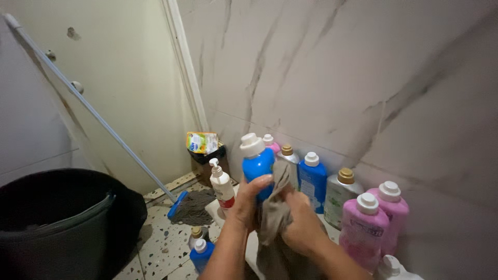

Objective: The person organizes a bathroom counter by wiping several bottles of cleaning products and toiletries with a cloth, then rearranging them on a small shelf. They also handle a plastic scoop and a mop handle, and place a small item into a wall-mounted organizer.

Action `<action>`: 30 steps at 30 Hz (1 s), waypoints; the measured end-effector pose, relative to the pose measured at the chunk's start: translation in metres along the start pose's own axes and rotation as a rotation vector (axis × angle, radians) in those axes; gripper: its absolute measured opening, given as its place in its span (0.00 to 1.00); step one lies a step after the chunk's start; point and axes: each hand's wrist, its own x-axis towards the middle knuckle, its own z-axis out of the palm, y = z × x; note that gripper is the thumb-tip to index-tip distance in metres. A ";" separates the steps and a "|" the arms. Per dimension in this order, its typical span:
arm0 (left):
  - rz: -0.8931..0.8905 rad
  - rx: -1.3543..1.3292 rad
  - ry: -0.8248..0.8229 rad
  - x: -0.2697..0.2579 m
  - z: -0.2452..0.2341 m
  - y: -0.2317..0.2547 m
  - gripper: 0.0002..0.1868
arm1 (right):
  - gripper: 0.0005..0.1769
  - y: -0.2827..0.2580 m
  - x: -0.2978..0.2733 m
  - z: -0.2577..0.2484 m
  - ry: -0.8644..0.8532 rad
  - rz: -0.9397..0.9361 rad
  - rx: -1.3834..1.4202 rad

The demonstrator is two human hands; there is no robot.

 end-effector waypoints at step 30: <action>0.341 -0.141 0.155 0.014 0.043 0.062 0.28 | 0.27 0.050 0.036 -0.048 0.128 0.002 0.196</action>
